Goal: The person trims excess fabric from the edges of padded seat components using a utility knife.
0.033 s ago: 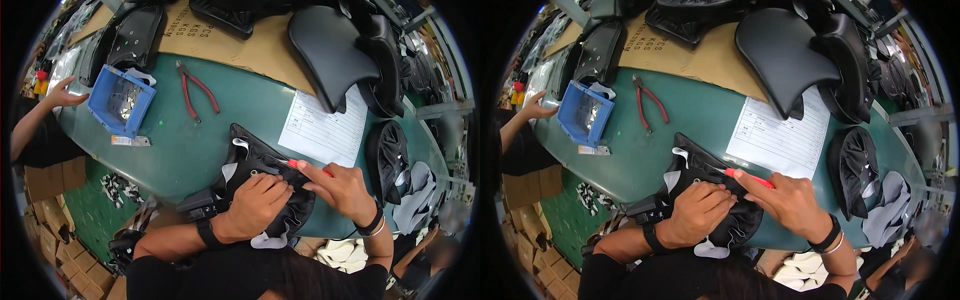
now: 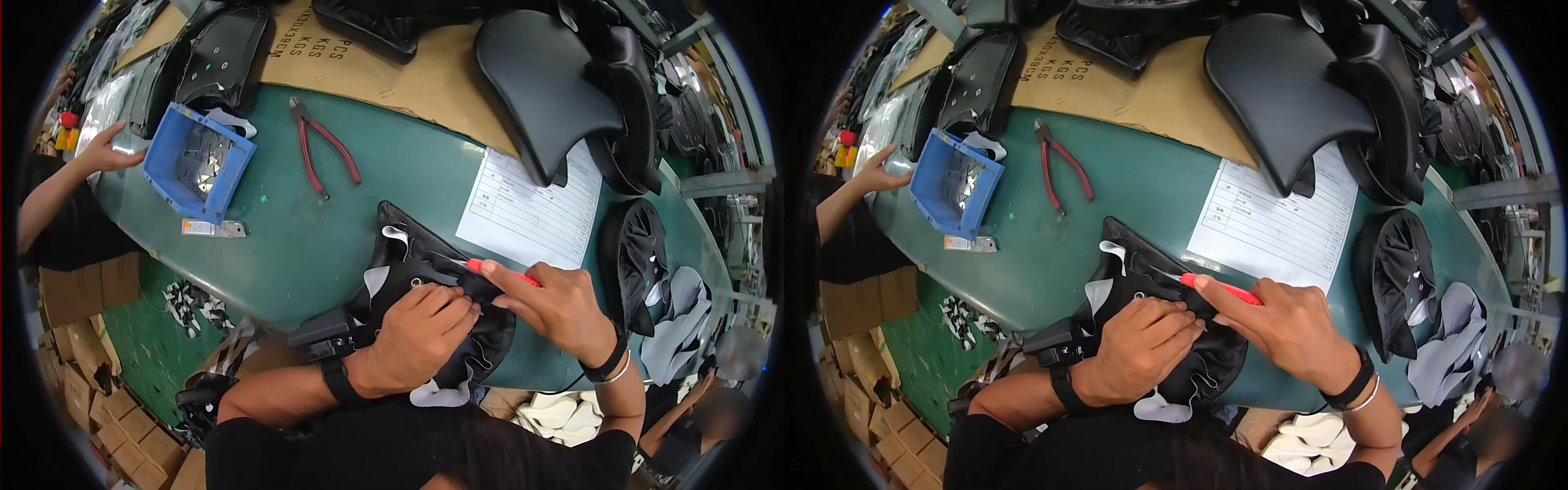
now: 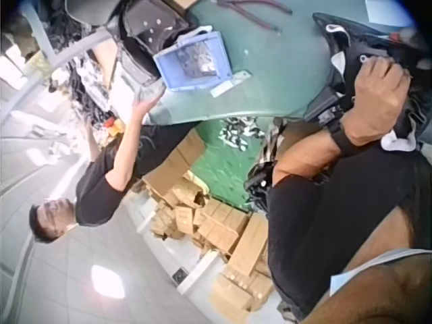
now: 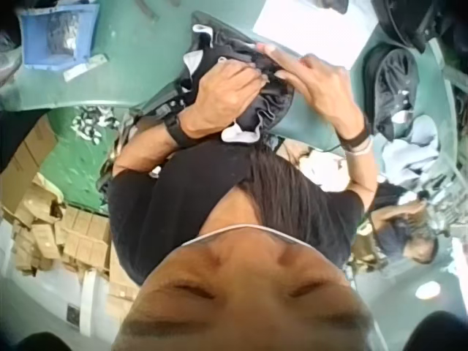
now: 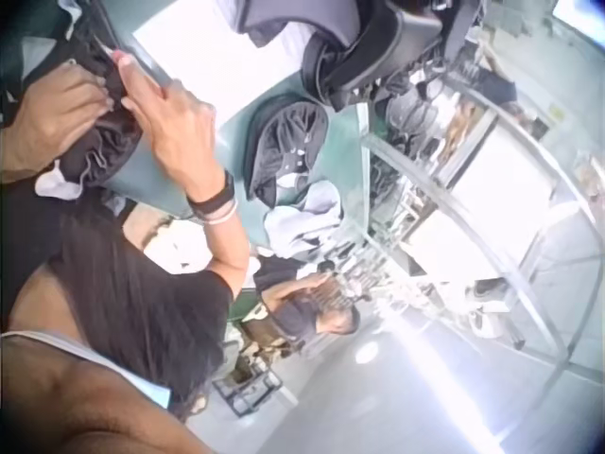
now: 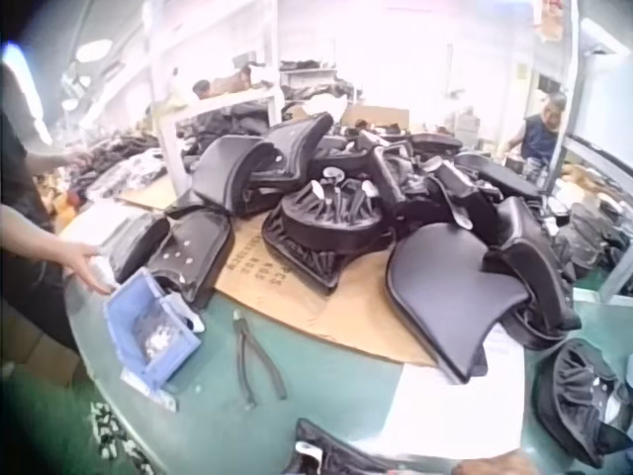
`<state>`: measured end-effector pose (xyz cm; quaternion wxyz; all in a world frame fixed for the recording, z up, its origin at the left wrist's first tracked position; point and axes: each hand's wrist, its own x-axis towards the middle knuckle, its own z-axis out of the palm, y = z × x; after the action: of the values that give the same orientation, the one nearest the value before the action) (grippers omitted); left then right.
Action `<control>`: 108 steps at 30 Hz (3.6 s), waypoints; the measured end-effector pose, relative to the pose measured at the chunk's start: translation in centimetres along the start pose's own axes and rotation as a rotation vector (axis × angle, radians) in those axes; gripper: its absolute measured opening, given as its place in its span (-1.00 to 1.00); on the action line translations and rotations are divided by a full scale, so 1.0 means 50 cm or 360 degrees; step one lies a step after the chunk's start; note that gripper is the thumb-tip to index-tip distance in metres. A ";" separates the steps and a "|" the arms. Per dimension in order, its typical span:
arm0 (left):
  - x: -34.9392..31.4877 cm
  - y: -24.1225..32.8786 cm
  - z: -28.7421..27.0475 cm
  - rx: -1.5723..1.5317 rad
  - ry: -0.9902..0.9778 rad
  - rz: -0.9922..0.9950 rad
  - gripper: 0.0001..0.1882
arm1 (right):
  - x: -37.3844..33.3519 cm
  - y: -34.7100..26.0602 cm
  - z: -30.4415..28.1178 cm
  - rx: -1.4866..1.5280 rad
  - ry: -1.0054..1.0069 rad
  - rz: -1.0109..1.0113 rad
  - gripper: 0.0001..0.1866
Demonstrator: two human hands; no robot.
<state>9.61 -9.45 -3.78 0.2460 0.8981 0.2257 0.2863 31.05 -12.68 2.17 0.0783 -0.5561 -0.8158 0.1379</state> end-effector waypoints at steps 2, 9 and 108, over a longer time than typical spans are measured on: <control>0.000 0.000 -0.001 -0.0007 -0.0007 -0.0020 -0.75 | 0.008 0.011 0.003 -0.0011 -0.0064 -0.0031 -0.43; 0.007 0.004 -0.010 0.0026 -0.0038 -0.0071 -0.78 | -0.075 -0.004 -0.003 -0.0063 -0.0360 0.0161 -0.34; 0.114 -0.076 -0.093 -0.2186 -0.0184 -0.0750 -0.92 | -0.225 -0.135 0.052 0.0614 -0.0016 0.0992 -0.46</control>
<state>9.91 -1.95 -0.32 0.8208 0.4825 0.1691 0.2548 28.51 -25.82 2.11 0.1320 -0.7523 -0.5665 0.3093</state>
